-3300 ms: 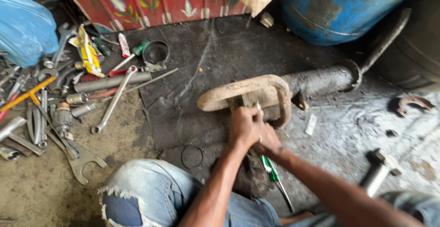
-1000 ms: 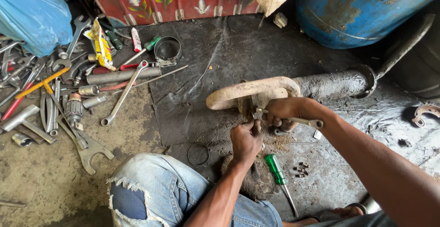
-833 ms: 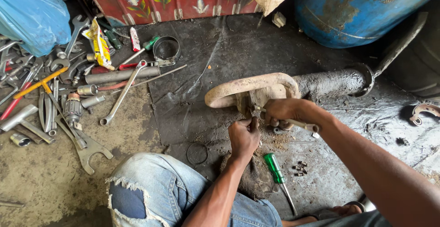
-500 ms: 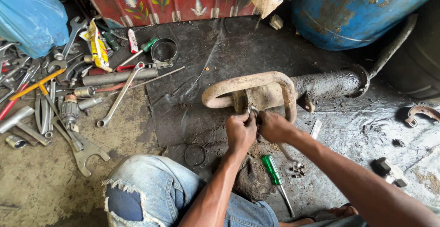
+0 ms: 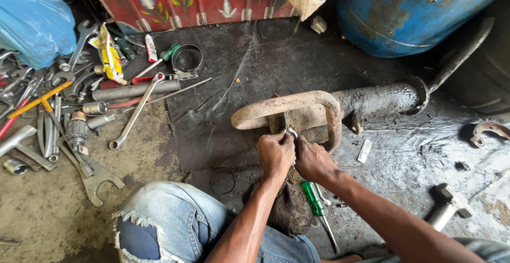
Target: The person is sitting on the floor and using a wrench and screwdriver to loosen and remove bolts from a curved metal pipe assembly. They repeatedly adjust the pipe and tools to access different fasteners.
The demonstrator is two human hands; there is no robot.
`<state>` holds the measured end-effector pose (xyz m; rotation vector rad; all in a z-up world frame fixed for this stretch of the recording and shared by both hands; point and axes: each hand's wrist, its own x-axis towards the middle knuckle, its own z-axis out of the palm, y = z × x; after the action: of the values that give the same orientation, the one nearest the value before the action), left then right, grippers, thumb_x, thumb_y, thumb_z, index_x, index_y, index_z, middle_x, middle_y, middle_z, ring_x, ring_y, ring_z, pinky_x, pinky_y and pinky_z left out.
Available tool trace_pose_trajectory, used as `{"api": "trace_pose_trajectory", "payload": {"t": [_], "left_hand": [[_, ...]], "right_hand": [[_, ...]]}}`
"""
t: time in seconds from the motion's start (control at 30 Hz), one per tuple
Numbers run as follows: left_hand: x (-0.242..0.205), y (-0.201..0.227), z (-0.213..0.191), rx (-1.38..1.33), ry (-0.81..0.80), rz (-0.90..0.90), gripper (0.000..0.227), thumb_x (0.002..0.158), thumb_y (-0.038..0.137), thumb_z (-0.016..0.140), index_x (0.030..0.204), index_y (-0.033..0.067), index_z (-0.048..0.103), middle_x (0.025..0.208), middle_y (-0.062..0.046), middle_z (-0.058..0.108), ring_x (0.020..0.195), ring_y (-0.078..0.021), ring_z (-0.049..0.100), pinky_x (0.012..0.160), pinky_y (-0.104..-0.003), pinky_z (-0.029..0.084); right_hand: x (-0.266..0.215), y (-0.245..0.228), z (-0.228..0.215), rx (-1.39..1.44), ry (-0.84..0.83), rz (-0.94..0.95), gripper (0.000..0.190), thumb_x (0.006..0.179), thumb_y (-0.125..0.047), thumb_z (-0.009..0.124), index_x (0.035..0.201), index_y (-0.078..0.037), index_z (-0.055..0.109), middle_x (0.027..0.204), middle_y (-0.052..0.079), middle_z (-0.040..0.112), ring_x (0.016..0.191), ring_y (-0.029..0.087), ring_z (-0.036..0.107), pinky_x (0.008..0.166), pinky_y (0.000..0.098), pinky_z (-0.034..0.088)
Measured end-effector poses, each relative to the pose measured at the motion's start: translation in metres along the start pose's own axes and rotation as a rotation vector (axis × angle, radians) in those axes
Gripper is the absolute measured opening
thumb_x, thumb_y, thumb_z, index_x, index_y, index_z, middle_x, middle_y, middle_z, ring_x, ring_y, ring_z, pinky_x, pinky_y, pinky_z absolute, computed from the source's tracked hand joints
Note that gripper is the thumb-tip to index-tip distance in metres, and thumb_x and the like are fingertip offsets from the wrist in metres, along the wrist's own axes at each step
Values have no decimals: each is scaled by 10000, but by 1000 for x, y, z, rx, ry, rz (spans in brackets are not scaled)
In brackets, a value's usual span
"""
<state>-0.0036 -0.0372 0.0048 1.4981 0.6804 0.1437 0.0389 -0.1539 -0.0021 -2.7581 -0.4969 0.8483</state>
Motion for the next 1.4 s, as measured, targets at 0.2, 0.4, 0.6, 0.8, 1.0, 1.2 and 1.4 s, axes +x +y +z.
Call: {"api": "trace_pose_trajectory", "payload": {"t": [0.2, 0.4, 0.6, 0.8, 1.0, 1.2, 1.4], "left_hand": [[-8, 3, -1, 72, -24, 92, 135, 907, 7, 682, 1009, -41, 756, 789, -178, 765, 500, -152, 700, 372, -267, 544], [-2, -7, 2, 189, 56, 244, 115, 852, 19, 725, 935, -33, 785, 806, -144, 787, 538, -156, 702, 491, -359, 574], [-11, 5, 1, 294, 63, 159, 274, 938, 105, 674, 1160, -55, 661, 707, -200, 743, 517, -241, 711, 525, -390, 588], [-10, -2, 4, 262, 161, 407, 166, 883, 69, 717, 976, -64, 750, 692, -204, 732, 542, -207, 690, 502, -376, 553], [-6, -14, 8, 150, 65, 315, 195, 924, 18, 622, 1079, -82, 684, 671, -123, 713, 380, -150, 600, 278, -276, 454], [-5, -17, 9, 137, 48, 260, 227, 866, -38, 603, 1065, -87, 701, 588, -92, 669, 338, -132, 515, 253, -271, 356], [3, -31, 11, 179, 55, 420, 167, 966, 8, 570, 929, -73, 712, 598, -121, 674, 358, -118, 585, 261, -244, 427]], "right_hand": [[-5, -5, 23, 148, 241, -55, 272, 997, -183, 384, 1160, 23, 454, 628, 174, 628, 474, 294, 595, 484, 476, 528], [-4, -14, 27, 141, 317, -67, 366, 954, -284, 474, 1149, 14, 392, 621, 204, 637, 501, 336, 637, 523, 486, 550], [-24, -11, 4, 275, 344, 76, 397, 1001, -303, 427, 1218, 21, 352, 650, 240, 656, 492, 389, 620, 501, 541, 544], [-18, 21, -22, 278, 166, -74, 393, 1110, -298, 353, 1146, -6, 614, 779, 237, 717, 575, 281, 615, 577, 461, 541], [-1, 4, -69, 270, -110, -79, 360, 1063, -279, 442, 1066, -71, 737, 812, 90, 727, 577, 117, 630, 520, 315, 541], [13, -17, -113, 193, -329, -65, 213, 1005, -172, 596, 939, 1, 702, 712, 80, 645, 500, 111, 531, 427, 273, 450], [23, -34, -125, 107, -391, 59, 151, 956, -148, 610, 875, -78, 717, 622, 18, 596, 466, 104, 481, 401, 266, 412]]}}
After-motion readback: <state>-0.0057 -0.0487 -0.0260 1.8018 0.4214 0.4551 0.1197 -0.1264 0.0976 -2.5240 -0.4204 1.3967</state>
